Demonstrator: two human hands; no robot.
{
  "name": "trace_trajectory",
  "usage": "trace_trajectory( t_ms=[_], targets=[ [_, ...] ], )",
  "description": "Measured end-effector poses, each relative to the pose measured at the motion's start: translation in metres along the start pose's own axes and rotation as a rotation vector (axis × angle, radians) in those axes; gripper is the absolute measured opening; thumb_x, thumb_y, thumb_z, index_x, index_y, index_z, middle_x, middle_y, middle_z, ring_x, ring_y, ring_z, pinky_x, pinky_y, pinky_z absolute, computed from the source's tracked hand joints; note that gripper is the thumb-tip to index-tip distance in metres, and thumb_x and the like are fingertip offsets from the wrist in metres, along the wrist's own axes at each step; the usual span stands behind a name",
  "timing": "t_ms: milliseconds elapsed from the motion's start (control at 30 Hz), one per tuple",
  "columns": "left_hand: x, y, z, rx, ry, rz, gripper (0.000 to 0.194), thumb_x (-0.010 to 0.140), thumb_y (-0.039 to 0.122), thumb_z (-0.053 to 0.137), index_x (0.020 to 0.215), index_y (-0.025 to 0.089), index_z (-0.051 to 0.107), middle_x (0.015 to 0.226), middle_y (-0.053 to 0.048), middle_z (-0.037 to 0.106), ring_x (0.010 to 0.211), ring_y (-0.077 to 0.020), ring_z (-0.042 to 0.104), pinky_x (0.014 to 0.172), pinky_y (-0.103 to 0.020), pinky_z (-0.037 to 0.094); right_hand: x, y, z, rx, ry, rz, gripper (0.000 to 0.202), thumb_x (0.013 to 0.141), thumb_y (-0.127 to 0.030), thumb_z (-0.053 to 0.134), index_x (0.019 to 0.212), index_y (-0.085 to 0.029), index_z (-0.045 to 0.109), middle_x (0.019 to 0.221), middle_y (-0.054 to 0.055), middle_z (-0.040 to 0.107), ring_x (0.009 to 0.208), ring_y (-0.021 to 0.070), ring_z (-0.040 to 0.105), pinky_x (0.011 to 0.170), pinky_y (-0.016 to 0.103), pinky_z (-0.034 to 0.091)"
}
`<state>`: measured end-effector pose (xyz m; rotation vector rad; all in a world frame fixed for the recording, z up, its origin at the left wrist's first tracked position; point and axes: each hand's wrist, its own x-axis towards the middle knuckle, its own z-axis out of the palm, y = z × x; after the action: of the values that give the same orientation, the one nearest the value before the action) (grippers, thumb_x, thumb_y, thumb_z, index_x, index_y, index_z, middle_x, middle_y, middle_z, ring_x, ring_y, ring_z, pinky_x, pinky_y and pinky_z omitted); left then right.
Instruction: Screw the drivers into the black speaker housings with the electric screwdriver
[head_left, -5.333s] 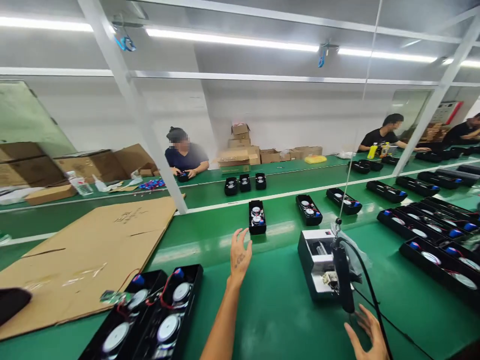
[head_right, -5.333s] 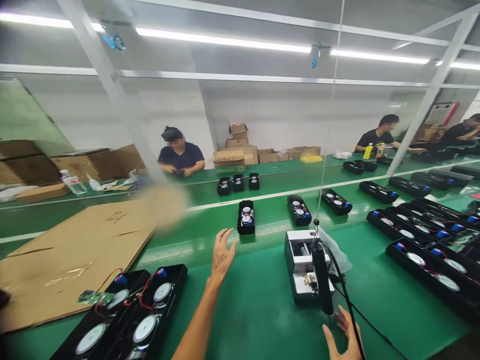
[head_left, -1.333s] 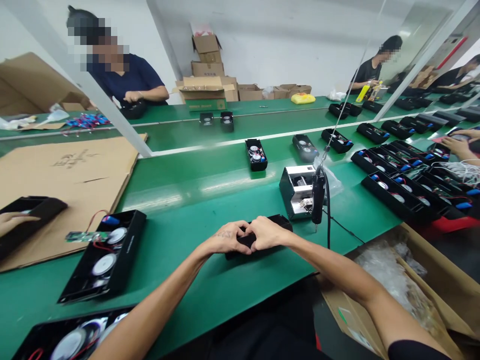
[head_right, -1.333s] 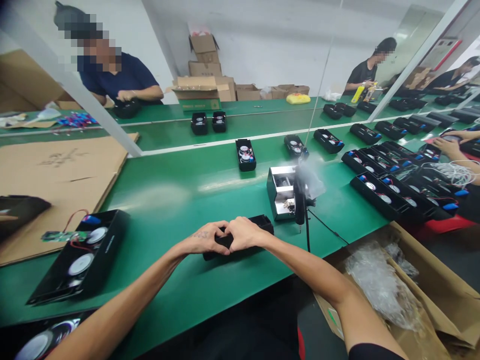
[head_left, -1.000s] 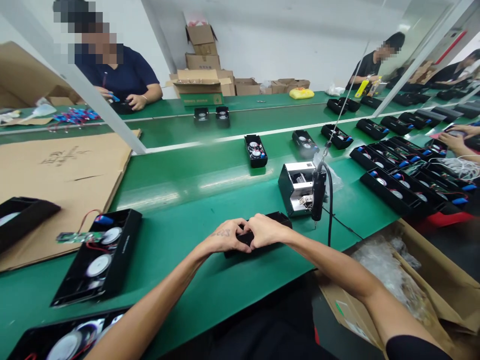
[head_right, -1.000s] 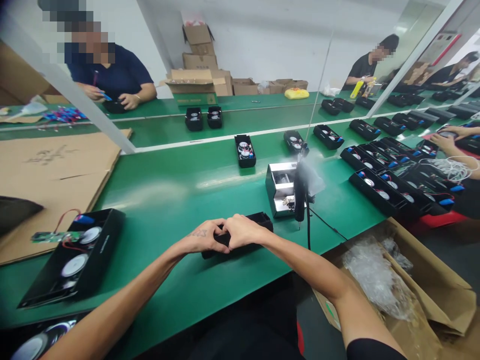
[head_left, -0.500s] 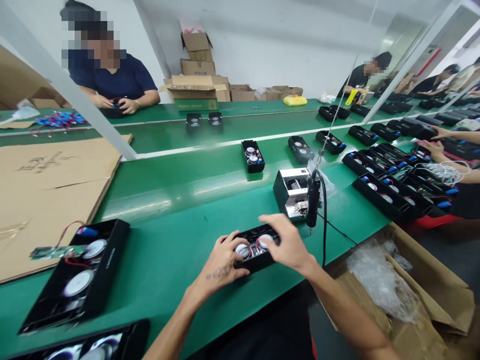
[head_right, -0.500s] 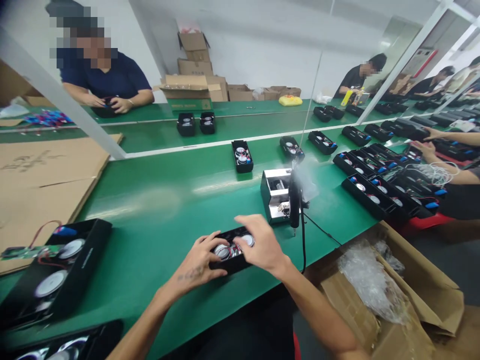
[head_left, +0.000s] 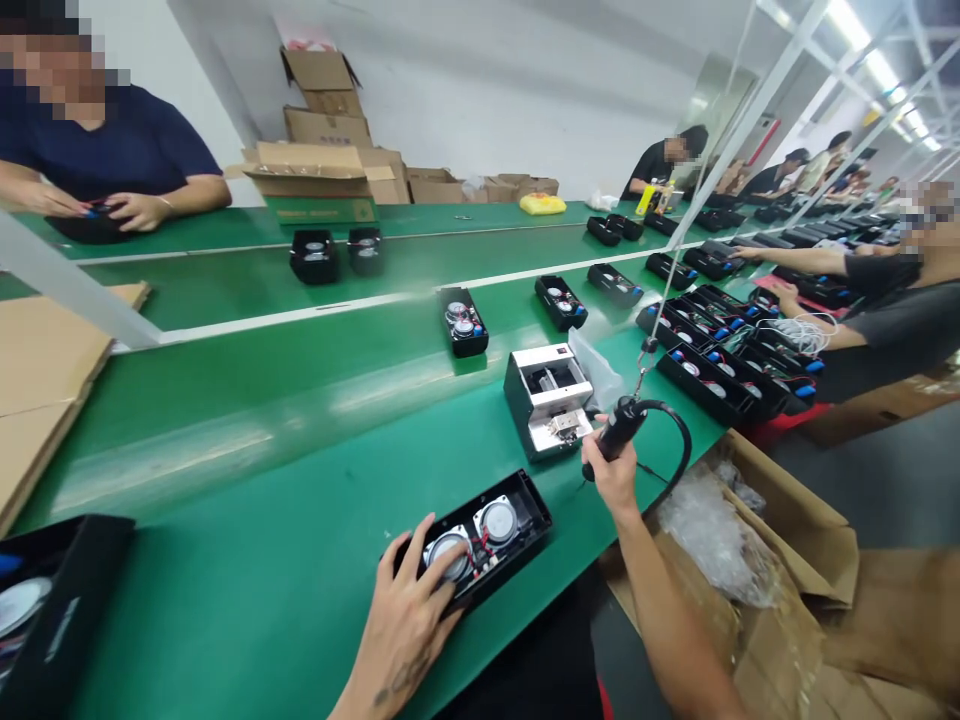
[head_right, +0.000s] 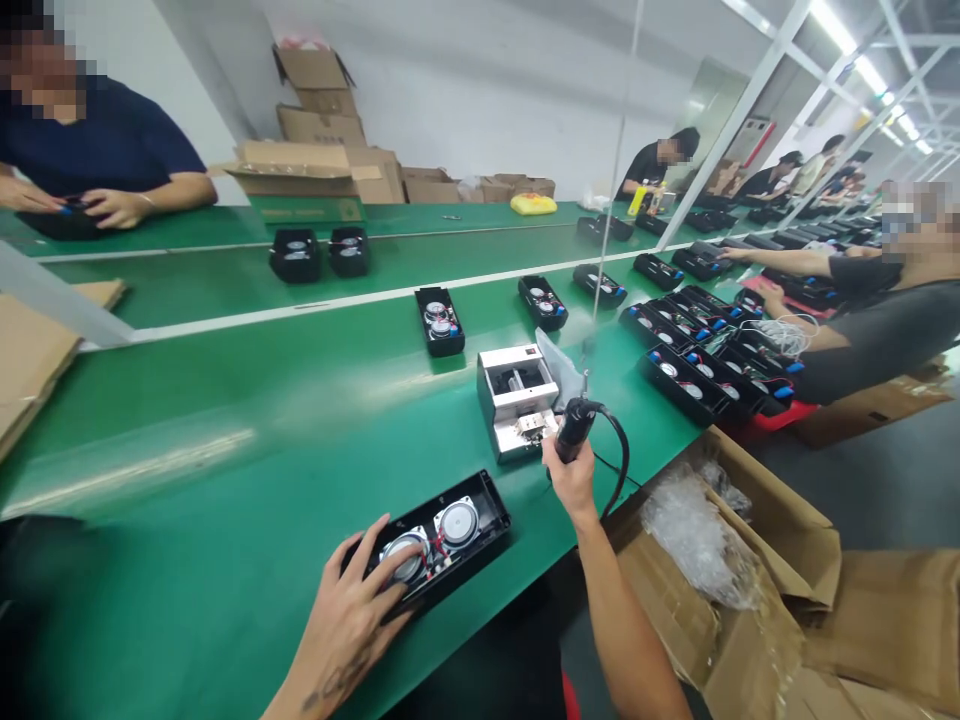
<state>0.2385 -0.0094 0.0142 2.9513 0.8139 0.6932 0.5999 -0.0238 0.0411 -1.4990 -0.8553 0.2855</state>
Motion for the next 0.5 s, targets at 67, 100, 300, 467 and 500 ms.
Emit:
trace_trajectory(
  t_ms=[67, 100, 300, 467, 500],
  targets=[
    [0.000, -0.005, 0.002, 0.024, 0.023, 0.039, 0.010, 0.083, 0.017, 0.075, 0.084, 0.027, 0.071, 0.137, 0.002, 0.076, 0.154, -0.0433, 0.047, 0.115, -0.062, 0.043, 0.004, -0.008, 0.001, 0.137, -0.014, 0.030, 0.036, 0.089, -0.042, 0.074, 0.114, -0.022, 0.057, 0.060, -0.010, 0.056, 0.048, 0.0141, 0.054, 0.056, 0.030, 0.050],
    [0.000, -0.007, 0.003, 0.031, 0.032, 0.055, 0.010, 0.084, 0.018, 0.074, 0.084, 0.028, 0.072, 0.137, 0.002, 0.076, 0.154, -0.0423, 0.047, 0.115, -0.061, 0.043, 0.009, -0.014, 0.003, 0.183, -0.005, 0.022, 0.034, 0.090, -0.041, 0.073, 0.112, -0.024, 0.055, 0.058, -0.012, 0.054, 0.046, 0.0133, 0.052, 0.055, 0.029, 0.049],
    [0.006, -0.006, 0.010, -0.070, 0.071, -0.037, 0.009, 0.086, 0.027, 0.079, 0.081, 0.027, 0.072, 0.129, 0.001, 0.080, 0.151, -0.0382, 0.051, 0.120, -0.057, 0.038, 0.047, -0.053, 0.028, 0.280, 0.076, -0.176, 0.042, 0.093, -0.041, 0.074, 0.125, -0.025, 0.052, 0.062, -0.012, 0.059, 0.047, 0.0137, 0.057, 0.062, 0.033, 0.056],
    [0.009, 0.001, 0.012, -0.166, 0.076, -0.121, 0.020, 0.084, 0.036, 0.085, 0.076, 0.026, 0.070, 0.128, 0.002, 0.081, 0.149, -0.0406, 0.052, 0.122, -0.058, 0.034, 0.055, -0.045, 0.044, 0.102, -0.049, -0.112, 0.034, 0.082, -0.037, 0.085, 0.103, -0.022, 0.063, 0.063, -0.006, 0.062, 0.054, 0.0152, 0.058, 0.062, 0.034, 0.057],
    [0.009, 0.001, 0.012, -0.164, 0.076, -0.123, 0.019, 0.083, 0.035, 0.086, 0.077, 0.026, 0.071, 0.128, 0.002, 0.081, 0.149, -0.0407, 0.052, 0.121, -0.059, 0.035, 0.051, -0.043, 0.043, 0.074, -0.100, -0.085, 0.033, 0.080, -0.036, 0.087, 0.100, -0.022, 0.065, 0.065, -0.005, 0.064, 0.055, 0.0158, 0.059, 0.059, 0.033, 0.056]
  ],
)
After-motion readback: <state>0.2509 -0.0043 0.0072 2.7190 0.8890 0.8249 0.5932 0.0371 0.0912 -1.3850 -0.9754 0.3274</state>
